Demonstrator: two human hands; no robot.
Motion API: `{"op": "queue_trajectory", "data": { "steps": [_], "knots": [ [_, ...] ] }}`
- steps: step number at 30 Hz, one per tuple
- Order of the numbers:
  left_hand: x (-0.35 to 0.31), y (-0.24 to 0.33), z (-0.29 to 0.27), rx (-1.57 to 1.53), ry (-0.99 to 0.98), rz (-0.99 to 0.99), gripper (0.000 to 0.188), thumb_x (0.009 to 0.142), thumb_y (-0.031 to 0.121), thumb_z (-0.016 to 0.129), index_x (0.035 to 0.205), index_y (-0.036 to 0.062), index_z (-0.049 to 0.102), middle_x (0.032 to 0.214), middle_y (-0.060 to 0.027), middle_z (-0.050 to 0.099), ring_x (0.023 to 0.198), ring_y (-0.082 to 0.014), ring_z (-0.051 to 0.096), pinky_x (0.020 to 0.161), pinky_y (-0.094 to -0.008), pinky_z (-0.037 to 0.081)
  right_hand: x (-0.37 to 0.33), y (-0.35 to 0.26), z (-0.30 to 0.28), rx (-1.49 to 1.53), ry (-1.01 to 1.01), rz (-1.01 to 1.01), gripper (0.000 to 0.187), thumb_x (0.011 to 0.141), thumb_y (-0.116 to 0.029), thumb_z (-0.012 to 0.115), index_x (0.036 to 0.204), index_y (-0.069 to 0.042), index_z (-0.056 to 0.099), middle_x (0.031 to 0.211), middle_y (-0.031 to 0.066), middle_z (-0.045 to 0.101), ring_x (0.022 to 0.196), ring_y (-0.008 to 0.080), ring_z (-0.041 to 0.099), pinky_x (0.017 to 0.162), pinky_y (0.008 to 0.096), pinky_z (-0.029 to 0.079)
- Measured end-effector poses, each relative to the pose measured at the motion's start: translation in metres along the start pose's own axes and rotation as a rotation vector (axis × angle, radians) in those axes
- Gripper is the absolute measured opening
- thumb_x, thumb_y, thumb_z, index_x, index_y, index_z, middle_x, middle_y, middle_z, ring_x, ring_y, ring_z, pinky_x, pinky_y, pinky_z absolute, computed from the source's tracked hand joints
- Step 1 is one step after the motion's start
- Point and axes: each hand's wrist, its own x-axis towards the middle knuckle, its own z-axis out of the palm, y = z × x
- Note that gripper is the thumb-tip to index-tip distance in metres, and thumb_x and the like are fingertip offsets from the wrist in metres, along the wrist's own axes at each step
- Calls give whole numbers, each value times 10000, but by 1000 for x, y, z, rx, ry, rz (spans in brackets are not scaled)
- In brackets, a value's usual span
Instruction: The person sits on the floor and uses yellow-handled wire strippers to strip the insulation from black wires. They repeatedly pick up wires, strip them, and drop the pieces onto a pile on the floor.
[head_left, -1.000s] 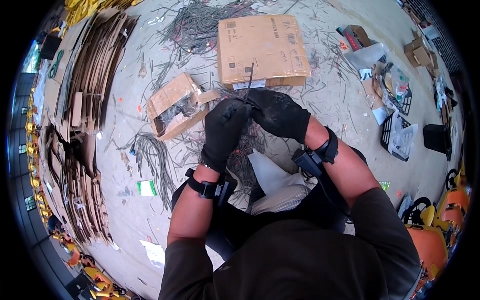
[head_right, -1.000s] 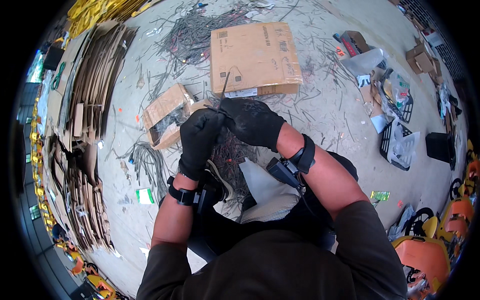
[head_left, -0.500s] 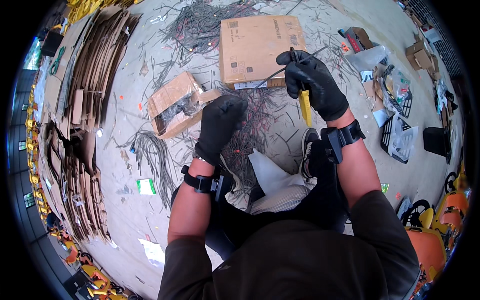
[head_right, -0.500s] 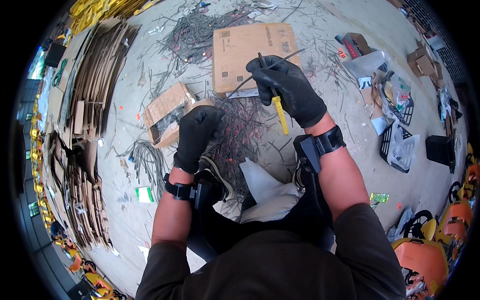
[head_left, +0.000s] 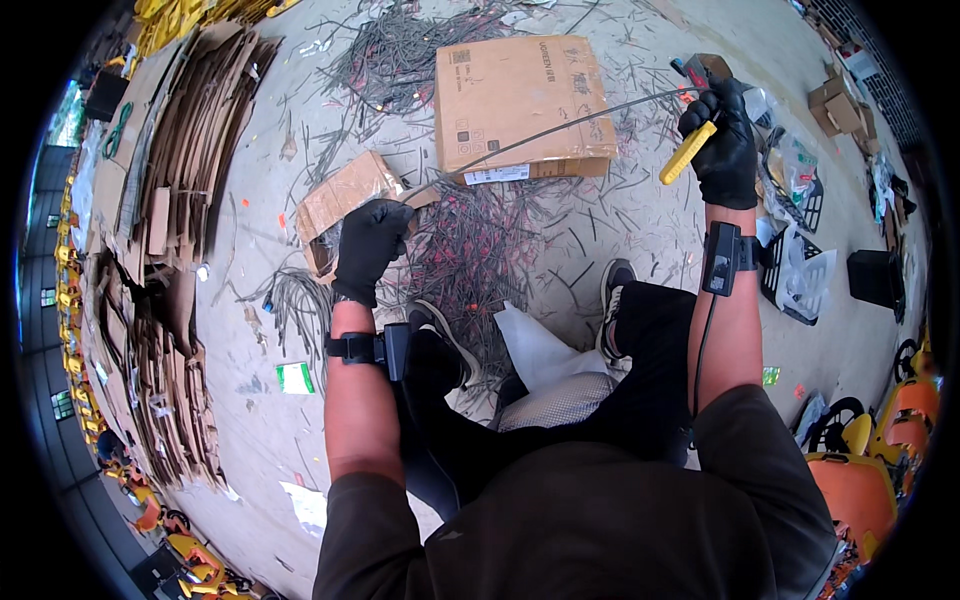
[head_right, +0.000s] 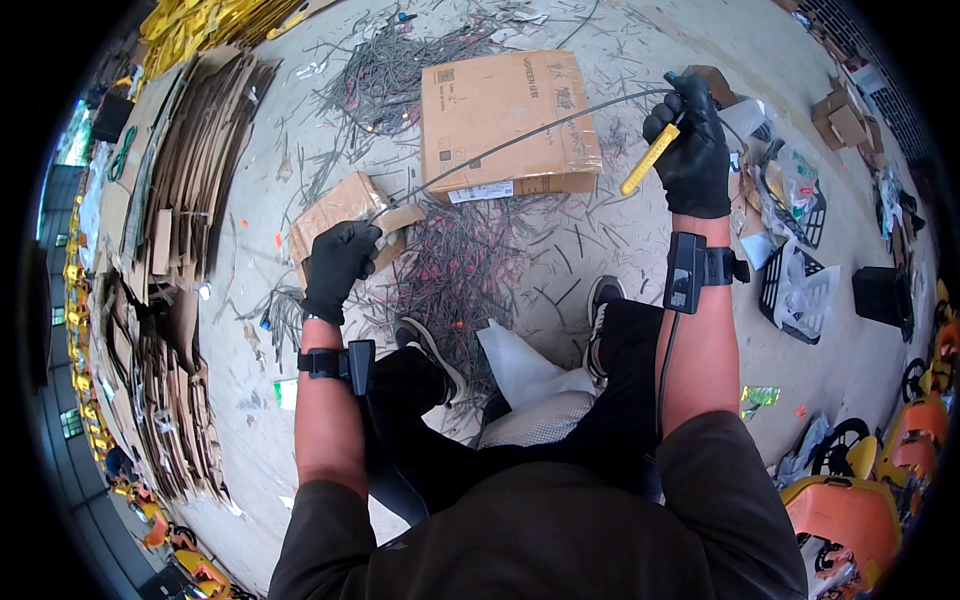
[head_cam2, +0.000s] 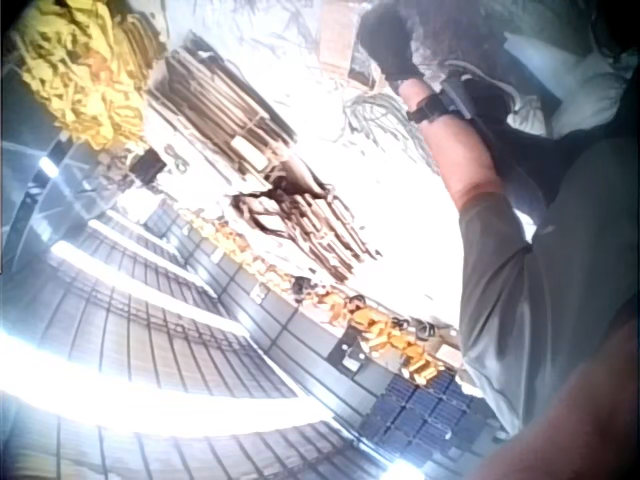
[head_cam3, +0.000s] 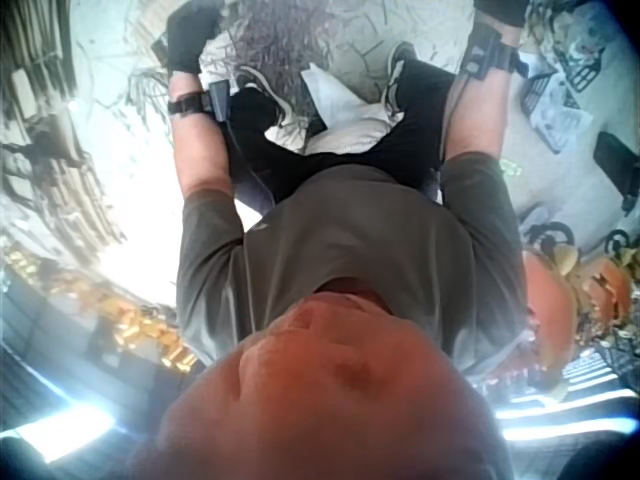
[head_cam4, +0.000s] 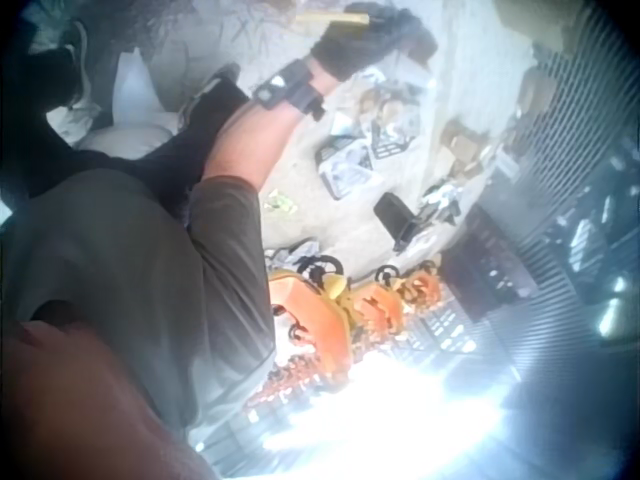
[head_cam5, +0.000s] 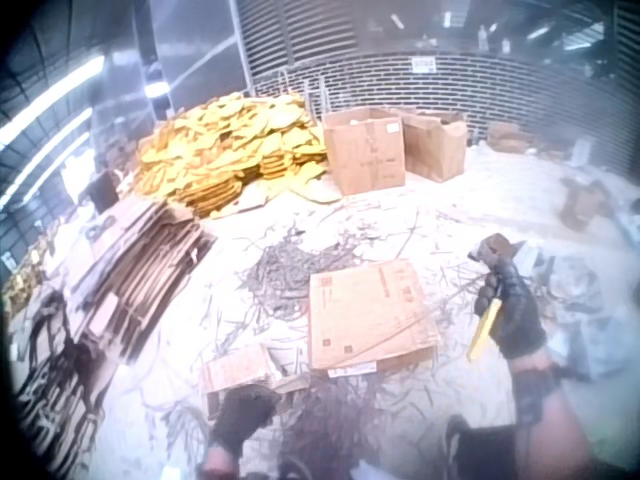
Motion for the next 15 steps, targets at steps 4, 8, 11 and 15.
{"op": "queue_trajectory", "data": {
  "steps": [4,8,11,15],
  "knots": [
    [-17,23,-12,4,91,2,235,923,259,670,881,33,721,594,13,562,448,-52,469,421,-225,359,-4,15,10,-154,29,12,204,957,-185,630,1094,-34,622,911,38,617,779,125,581,684,267,484],
    [-37,35,-50,151,192,254,299,967,304,621,956,30,740,527,33,498,418,-39,403,413,-226,283,-22,43,64,-475,-182,114,243,940,-185,647,1114,-18,618,888,64,642,719,109,589,685,254,492],
    [-45,39,-80,94,240,49,293,964,288,605,962,29,743,522,42,478,424,-40,383,427,-229,274,-43,68,96,-661,-336,325,270,905,-143,673,1127,1,615,861,43,646,691,94,599,639,233,491],
    [-46,-40,-130,302,251,219,234,923,227,605,919,38,743,521,38,492,417,-47,401,430,-228,281,-61,127,109,-732,-521,540,223,846,-94,724,1032,-7,636,792,6,602,659,78,585,588,242,481]
  ]
}}
